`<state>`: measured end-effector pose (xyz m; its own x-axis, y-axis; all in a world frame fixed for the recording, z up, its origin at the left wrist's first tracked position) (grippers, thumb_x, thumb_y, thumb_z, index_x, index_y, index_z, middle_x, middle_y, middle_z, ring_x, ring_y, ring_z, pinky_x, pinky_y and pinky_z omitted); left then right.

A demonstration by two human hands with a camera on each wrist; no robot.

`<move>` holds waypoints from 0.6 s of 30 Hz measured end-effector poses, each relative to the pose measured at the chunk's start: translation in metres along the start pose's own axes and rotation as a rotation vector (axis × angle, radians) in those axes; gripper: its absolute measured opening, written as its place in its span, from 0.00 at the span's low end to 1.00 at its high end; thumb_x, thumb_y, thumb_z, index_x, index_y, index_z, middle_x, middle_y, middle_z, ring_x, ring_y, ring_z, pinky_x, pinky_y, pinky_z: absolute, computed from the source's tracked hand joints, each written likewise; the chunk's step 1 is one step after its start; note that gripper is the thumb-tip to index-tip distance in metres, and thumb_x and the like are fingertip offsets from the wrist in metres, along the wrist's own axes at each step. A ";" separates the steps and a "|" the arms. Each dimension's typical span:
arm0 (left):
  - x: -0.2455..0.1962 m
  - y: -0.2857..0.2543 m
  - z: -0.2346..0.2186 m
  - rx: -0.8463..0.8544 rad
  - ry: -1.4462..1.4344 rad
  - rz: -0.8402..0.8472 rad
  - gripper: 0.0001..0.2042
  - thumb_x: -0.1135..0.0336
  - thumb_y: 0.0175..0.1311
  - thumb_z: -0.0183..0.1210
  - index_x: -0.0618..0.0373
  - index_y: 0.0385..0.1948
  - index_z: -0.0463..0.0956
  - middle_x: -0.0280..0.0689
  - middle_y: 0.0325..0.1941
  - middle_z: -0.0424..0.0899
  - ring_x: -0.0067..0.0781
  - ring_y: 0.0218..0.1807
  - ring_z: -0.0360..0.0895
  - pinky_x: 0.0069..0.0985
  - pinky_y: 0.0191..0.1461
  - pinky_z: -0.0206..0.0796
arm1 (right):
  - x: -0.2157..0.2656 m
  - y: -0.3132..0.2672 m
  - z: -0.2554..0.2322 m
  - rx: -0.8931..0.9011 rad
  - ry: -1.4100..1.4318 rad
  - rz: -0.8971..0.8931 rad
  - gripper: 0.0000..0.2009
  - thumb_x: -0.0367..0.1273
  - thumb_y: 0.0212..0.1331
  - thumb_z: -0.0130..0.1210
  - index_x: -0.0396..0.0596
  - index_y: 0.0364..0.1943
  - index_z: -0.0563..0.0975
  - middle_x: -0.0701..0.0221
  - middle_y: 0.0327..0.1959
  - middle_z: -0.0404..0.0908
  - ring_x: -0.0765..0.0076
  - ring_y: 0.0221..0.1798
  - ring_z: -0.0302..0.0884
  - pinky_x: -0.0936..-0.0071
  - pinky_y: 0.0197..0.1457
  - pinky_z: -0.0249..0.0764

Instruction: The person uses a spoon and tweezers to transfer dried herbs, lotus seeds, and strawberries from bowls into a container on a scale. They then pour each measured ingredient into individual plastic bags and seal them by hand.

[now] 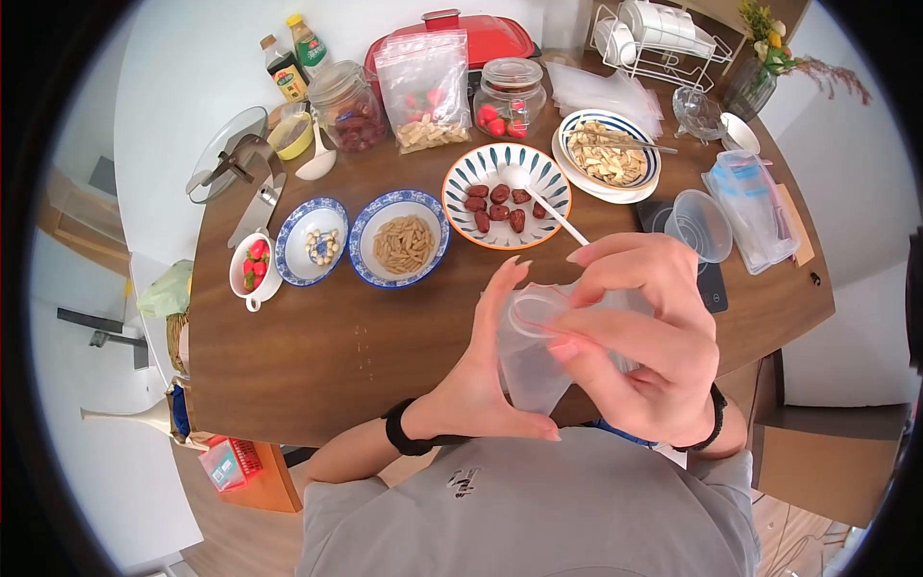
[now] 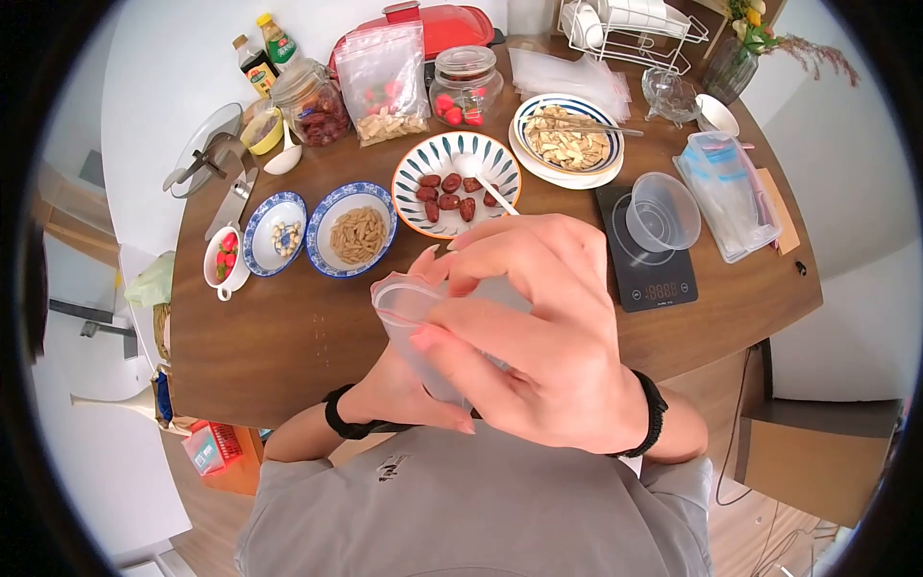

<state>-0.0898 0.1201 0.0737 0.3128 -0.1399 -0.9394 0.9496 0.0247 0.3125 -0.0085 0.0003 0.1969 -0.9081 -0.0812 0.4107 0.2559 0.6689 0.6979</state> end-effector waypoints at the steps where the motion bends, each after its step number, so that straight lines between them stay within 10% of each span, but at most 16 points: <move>1: 0.001 0.000 0.003 0.046 0.002 -0.034 0.70 0.57 0.34 0.81 0.53 0.72 0.25 0.45 0.75 0.43 0.41 0.75 0.49 0.42 0.73 0.48 | -0.001 0.000 -0.002 -0.036 0.005 0.010 0.08 0.28 0.38 0.65 0.47 0.27 0.84 0.70 0.32 0.77 0.57 0.43 0.76 0.65 0.49 0.62; 18: -0.015 -0.006 -0.042 -0.038 0.278 -0.104 0.43 0.76 0.44 0.66 0.57 0.67 0.53 0.39 0.62 0.61 0.31 0.64 0.62 0.30 0.68 0.54 | -0.015 -0.006 -0.011 -0.045 0.076 0.099 0.07 0.27 0.42 0.66 0.46 0.29 0.84 0.68 0.40 0.79 0.57 0.49 0.75 0.67 0.52 0.63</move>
<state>-0.0997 0.1636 0.0796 0.2025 0.1331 -0.9702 0.9753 0.0617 0.2120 0.0078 -0.0108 0.1932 -0.8501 -0.0732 0.5215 0.3597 0.6425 0.6766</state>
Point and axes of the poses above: each hand's wrist, its own y-axis towards the middle knuckle, its own z-axis out of the palm, x = y × z, the point moved 4 cm from there along y, towards the middle knuckle
